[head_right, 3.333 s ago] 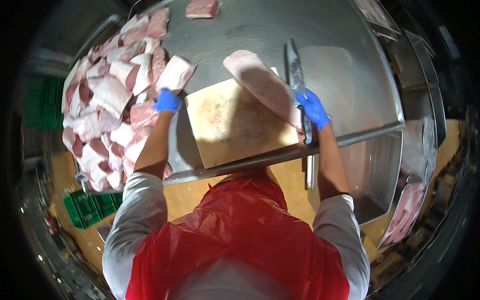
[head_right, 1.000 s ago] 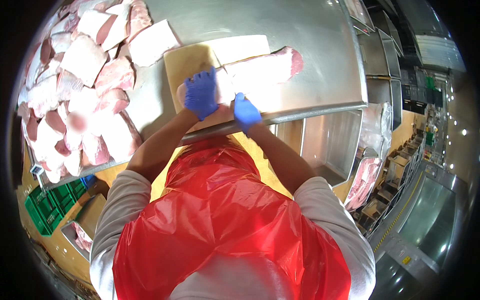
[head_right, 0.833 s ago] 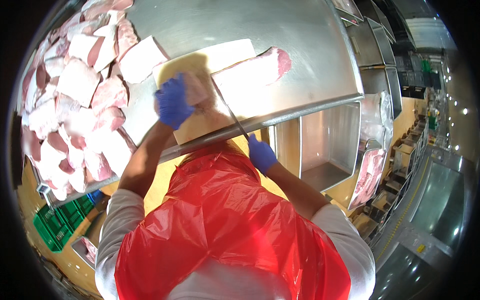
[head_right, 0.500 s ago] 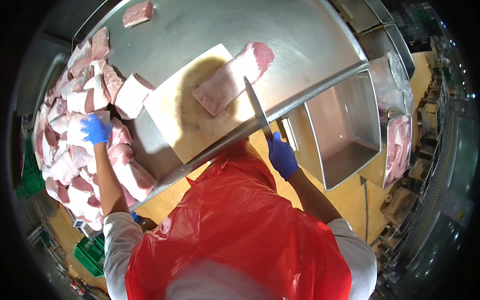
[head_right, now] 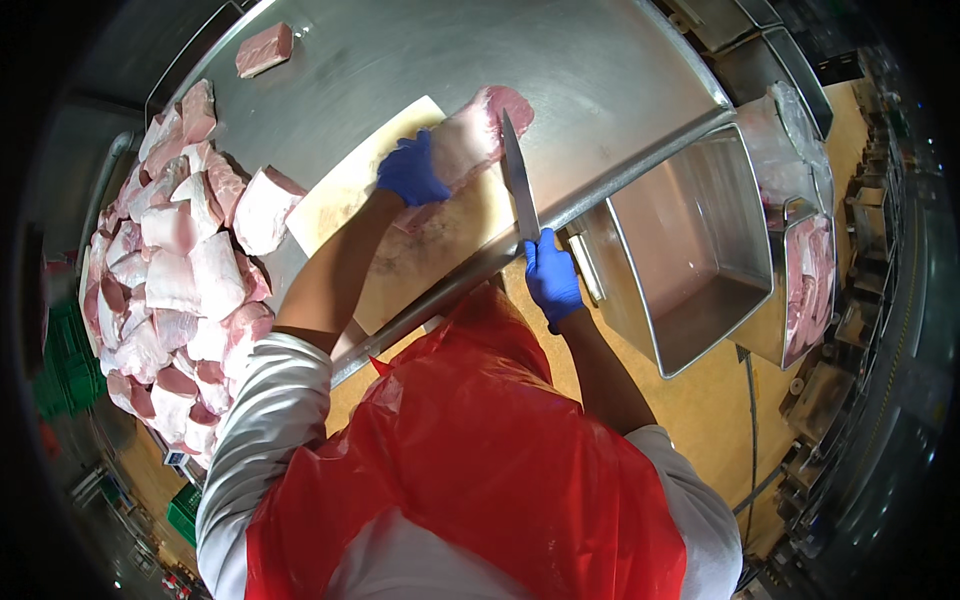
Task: The person cuts large pieces of pork belly into smaller portions using a knife on a cutting board. They repeatedly pick up pieces, slice them, and place the cut portions into a metal tray and green baskets. The person also uses a digital scale to weigh portions during the process.
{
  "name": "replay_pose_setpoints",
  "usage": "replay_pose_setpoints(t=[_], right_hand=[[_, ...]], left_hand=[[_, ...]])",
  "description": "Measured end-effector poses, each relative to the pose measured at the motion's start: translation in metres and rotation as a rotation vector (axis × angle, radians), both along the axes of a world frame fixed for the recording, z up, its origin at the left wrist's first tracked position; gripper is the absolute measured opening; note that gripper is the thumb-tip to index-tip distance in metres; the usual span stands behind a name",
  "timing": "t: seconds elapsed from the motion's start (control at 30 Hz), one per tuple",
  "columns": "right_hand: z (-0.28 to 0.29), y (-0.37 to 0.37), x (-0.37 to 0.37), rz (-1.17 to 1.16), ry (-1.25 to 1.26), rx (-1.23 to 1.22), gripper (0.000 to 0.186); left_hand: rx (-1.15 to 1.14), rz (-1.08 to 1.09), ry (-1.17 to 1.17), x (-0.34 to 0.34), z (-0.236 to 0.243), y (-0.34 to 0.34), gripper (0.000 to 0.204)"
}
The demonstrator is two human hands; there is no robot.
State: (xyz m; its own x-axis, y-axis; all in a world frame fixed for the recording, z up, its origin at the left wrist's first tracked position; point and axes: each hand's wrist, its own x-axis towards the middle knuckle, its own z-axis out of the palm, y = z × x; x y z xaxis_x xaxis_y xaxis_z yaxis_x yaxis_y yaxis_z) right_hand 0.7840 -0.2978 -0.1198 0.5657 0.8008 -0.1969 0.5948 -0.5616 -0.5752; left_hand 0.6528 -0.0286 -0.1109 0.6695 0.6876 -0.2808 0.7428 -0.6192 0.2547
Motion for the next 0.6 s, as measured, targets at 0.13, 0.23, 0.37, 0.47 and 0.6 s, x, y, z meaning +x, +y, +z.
replay_pose_setpoints(t=[0.13, 0.23, 0.37, 0.47, 0.6], right_hand=[[-0.004, -0.021, 0.0, 0.107, -0.078, -0.034, 0.022], [-0.009, -0.038, -0.013, 0.267, -0.144, 0.026, 0.02], [-0.009, -0.027, -0.056, 0.406, -0.012, -0.055, 0.016], [-0.006, -0.003, -0.084, 0.547, -0.063, -0.08, 0.017], [-0.006, 0.041, -0.095, 0.674, -0.119, -0.012, 0.017]], left_hand=[[0.018, 0.043, 0.12, -0.04, 0.019, -0.02, 0.123], [-0.032, 0.173, 0.186, -0.097, 0.022, -0.061, 0.123], [0.054, 0.203, -0.144, -0.161, 0.003, -0.082, 0.124], [-0.052, 0.286, -0.134, -0.188, 0.012, -0.084, 0.125], [-0.151, 0.377, -0.062, -0.221, 0.022, -0.091, 0.126]])
